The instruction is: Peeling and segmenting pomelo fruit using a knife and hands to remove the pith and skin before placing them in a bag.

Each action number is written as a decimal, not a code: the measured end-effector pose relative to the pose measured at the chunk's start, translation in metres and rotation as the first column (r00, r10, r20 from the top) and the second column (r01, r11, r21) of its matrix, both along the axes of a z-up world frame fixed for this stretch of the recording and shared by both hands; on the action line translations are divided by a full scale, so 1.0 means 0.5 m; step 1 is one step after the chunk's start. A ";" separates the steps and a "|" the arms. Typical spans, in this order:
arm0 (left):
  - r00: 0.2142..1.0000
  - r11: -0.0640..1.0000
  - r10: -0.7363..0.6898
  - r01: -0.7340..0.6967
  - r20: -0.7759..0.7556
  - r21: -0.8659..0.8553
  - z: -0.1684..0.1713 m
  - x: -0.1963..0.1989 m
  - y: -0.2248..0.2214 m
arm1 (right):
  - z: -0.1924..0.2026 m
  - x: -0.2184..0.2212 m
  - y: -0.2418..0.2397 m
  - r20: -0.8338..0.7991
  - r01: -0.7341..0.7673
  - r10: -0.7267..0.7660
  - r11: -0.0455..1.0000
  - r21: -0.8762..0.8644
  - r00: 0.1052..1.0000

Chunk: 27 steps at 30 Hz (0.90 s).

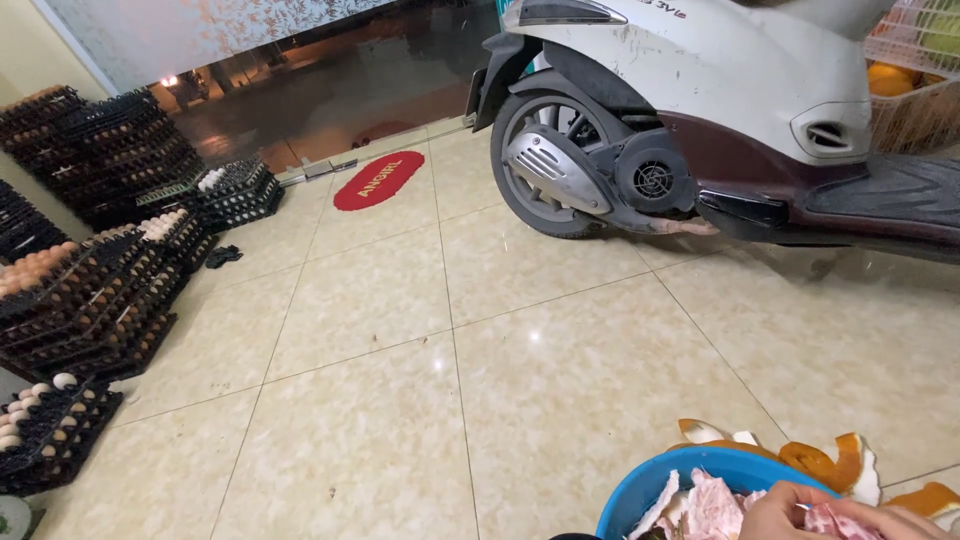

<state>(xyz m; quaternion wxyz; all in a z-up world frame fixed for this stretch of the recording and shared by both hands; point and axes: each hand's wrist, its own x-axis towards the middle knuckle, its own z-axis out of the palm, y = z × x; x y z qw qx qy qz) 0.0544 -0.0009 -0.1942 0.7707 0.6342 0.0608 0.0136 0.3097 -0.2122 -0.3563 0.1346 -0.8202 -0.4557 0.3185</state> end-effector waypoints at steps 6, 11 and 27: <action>0.987 0.989 0.095 -0.109 -0.131 -0.103 0.106 -0.054 0.002 | -0.035 0.064 -0.063 -0.905 0.597 -0.092 0.778 0.196 0.416; 0.990 0.981 -0.086 0.065 -0.108 -0.183 0.088 -0.058 0.041 | 0.127 -0.182 0.008 -0.387 0.606 -0.482 0.474 0.639 0.786; 0.986 0.822 -0.091 -0.002 -0.136 -0.569 0.228 -0.155 0.057 | 0.376 -0.356 -0.006 -0.990 0.996 -0.142 0.090 -0.012 0.001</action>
